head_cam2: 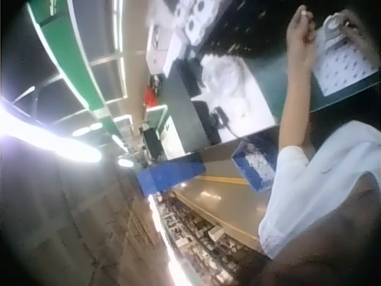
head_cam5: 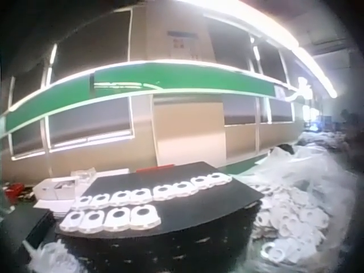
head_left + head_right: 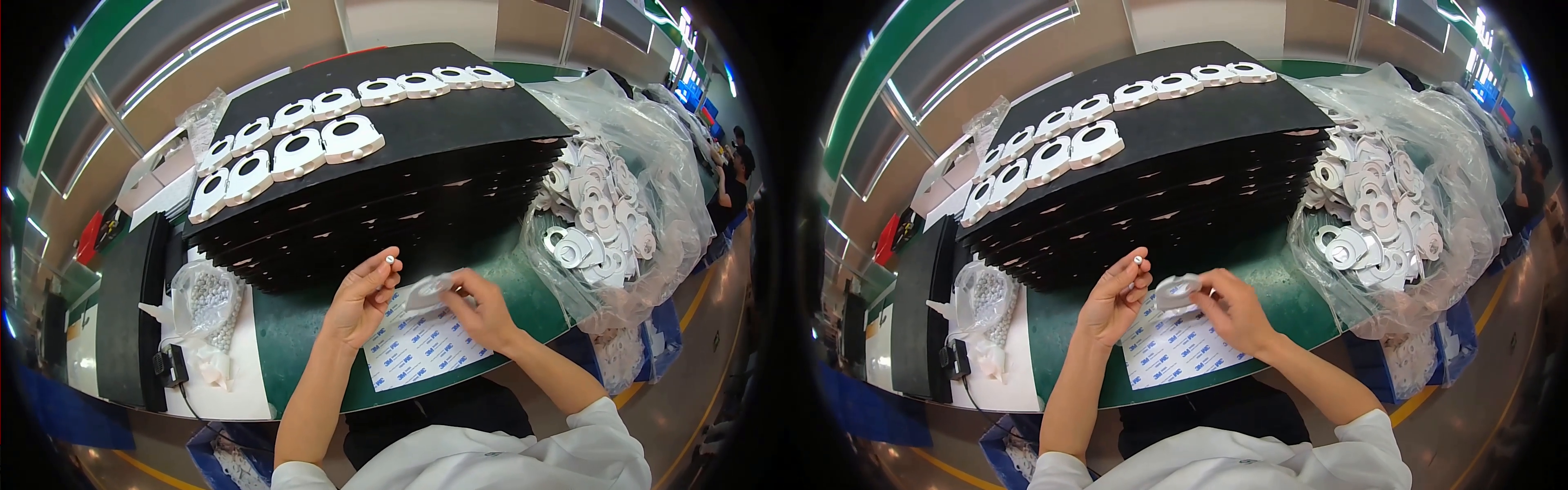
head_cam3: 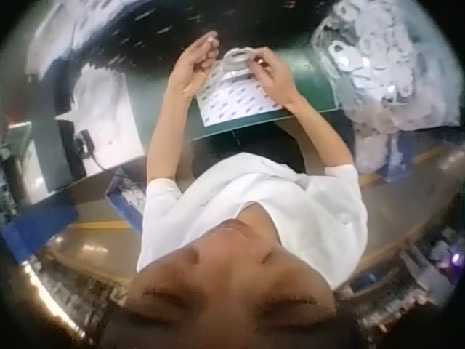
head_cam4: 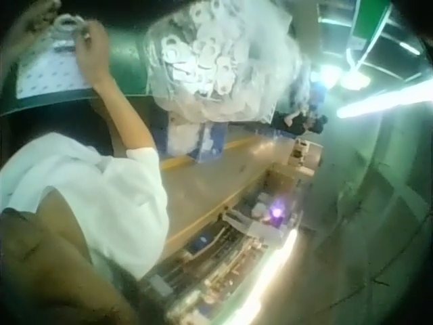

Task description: The person assembles small white circular components by hand, then places the assembled components onto black trays.

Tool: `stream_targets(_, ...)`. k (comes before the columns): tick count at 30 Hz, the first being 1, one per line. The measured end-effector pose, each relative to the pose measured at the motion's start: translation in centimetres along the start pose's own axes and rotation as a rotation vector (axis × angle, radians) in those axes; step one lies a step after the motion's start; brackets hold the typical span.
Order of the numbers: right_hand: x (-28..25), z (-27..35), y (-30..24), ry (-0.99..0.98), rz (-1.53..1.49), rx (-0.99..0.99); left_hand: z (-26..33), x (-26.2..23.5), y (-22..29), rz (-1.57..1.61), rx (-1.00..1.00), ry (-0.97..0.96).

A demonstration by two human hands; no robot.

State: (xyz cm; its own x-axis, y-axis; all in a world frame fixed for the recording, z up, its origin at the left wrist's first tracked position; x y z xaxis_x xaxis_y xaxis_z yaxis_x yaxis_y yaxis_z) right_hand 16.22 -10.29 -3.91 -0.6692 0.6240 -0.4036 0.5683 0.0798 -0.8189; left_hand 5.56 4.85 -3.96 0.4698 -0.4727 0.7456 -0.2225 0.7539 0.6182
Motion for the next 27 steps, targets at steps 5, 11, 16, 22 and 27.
stream_targets(5, -0.6, -2.3, 0.1, 0.226, -0.605, 0.263, 0.0, -0.1, -0.4, -0.001, -0.011, -0.020)
stream_targets(11, 0.6, -4.1, -0.5, 0.235, -0.695, 0.242, -0.2, -0.3, -1.1, -0.075, -0.054, -0.014)
stream_targets(16, 1.0, -4.1, -0.3, 0.226, -0.637, 0.248, -0.2, -0.2, -1.1, -0.086, -0.046, -0.008)
stream_targets(22, 1.0, -3.9, -0.7, 0.196, -0.616, 0.206, -0.2, -0.7, -1.5, -0.081, -0.070, -0.031)
stream_targets(27, 0.7, -3.5, -1.9, 0.200, -0.627, 0.203, -0.1, -0.4, -1.9, -0.058, -0.103, -0.038)
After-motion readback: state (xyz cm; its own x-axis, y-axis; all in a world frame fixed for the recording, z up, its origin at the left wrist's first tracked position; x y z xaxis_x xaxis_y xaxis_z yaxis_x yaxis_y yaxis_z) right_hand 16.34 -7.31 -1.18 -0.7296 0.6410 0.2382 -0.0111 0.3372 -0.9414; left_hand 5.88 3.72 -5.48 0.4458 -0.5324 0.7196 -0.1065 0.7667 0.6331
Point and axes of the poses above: each hand's wrist, its own z-axis away from the middle knuckle, its own x-axis out of the palm, y = z × x, the point moved 3 cm from there along -z, towards the middle knuckle, and after that the axes turned 5 degrees about y, right-handed, at the moved point
